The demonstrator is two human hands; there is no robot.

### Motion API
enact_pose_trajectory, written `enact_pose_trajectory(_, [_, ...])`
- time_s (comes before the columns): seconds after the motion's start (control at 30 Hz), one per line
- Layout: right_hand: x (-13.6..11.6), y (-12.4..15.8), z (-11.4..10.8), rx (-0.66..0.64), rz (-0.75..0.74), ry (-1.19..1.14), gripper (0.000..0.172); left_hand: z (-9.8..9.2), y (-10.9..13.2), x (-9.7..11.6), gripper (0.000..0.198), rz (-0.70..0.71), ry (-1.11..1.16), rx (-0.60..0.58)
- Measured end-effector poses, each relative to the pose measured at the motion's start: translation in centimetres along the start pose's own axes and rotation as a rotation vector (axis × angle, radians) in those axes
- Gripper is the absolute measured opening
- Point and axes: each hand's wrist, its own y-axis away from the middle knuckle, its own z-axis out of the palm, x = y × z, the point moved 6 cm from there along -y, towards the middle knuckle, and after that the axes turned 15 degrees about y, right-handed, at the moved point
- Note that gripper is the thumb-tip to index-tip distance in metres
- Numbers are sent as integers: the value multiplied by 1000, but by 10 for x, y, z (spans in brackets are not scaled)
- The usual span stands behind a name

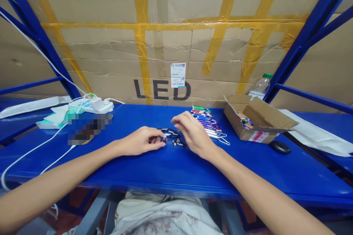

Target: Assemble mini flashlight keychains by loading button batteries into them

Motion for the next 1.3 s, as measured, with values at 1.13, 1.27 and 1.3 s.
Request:
enact_pose_trajectory(1.13, [-7,1,0,-56,-46,-19,17,0,5,1,21,108,-307,6])
enact_pose_trajectory(1.27, [-7,2,0,-56,-48,-8,17,0,6,2,24,135,-339,2])
enact_pose_trajectory(1.3, [-7,2,0,-57,-50,-8,17,1,7,2,24,140,-340,2])
